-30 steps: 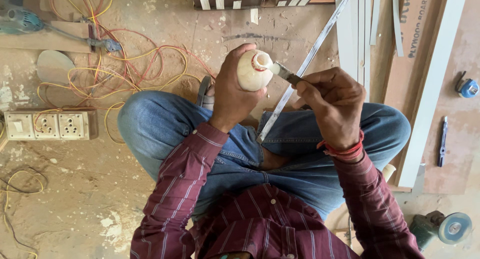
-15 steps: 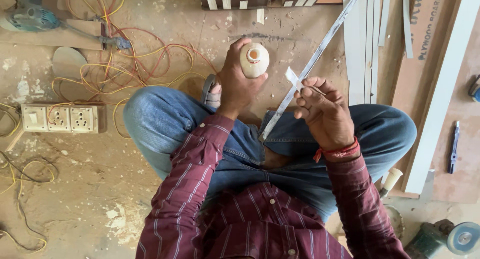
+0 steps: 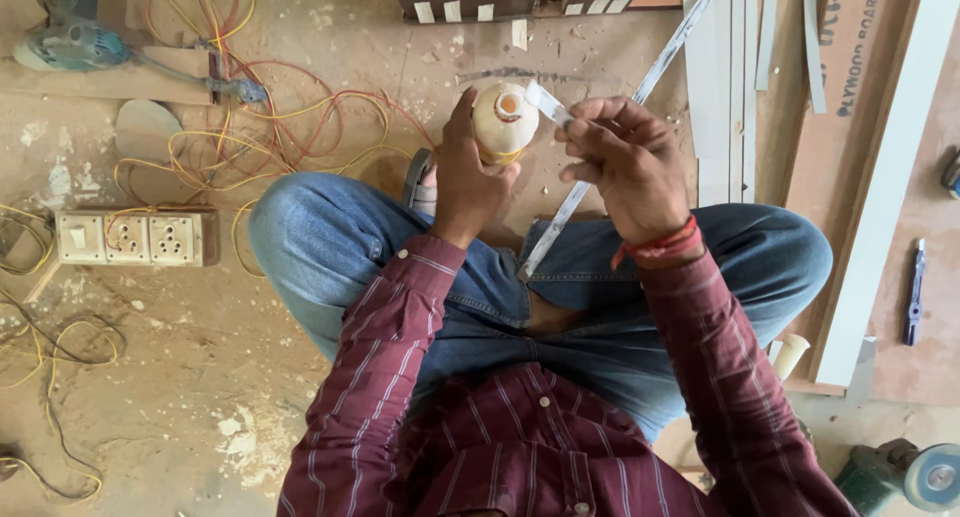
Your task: The person applies glue to a thin strip of edge banding using a small metal spatula, then presses the strip onto the edge of a wooden board. The person smooths the strip along the edge to secure it.
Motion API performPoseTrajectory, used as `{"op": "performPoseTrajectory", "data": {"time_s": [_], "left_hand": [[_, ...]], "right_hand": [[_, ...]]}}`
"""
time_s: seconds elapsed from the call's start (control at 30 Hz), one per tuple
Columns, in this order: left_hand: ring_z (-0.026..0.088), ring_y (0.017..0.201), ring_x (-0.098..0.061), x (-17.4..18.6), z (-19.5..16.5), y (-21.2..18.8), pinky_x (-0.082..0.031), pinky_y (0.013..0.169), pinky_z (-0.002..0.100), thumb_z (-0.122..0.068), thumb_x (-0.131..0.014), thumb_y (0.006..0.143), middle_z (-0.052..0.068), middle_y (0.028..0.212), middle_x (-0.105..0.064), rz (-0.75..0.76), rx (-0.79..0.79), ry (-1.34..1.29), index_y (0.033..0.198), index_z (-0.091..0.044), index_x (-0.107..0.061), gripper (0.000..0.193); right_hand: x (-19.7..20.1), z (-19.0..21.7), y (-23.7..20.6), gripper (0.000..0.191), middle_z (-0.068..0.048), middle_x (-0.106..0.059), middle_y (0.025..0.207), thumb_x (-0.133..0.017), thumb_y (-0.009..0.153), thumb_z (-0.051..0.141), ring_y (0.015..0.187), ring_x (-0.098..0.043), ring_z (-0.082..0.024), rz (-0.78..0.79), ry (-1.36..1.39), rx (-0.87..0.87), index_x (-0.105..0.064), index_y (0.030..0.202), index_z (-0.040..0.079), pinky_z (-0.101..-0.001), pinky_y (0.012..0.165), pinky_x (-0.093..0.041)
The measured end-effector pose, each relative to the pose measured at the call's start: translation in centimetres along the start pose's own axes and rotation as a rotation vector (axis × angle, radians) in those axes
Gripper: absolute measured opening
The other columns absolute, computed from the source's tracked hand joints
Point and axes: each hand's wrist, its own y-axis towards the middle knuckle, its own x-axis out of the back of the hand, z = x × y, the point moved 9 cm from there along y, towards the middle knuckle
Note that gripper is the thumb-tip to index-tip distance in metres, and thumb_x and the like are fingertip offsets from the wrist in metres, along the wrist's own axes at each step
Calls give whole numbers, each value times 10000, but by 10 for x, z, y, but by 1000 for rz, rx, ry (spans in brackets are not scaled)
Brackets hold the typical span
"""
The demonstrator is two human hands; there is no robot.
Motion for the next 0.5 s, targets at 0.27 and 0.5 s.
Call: {"op": "performPoseTrajectory", "data": {"time_s": [0.27,0.5], "left_hand": [[344,1308,-619,8,-9,4,-528,1094,413,-30,-835,776,181,1418,-581,-9,5,-91,1521,-62,-430,848],[338,1318,-619,6,-8,4,-523,1113,403,-18,-833,776,185,1436,-578,0,5,-115,1510,-71,-429,840]], "right_hand": [[9,-6,1,116,-131,-740,990,-701,991,1,850,-729,-154,-80,-233,85,-679,1099,-36,-274,666,-655],[27,-17,-3,152,-132,-738,985,-707,953,8,864,-742,-163,-129,-240,56,-674,1092,-43,-282,657,-663]]}}
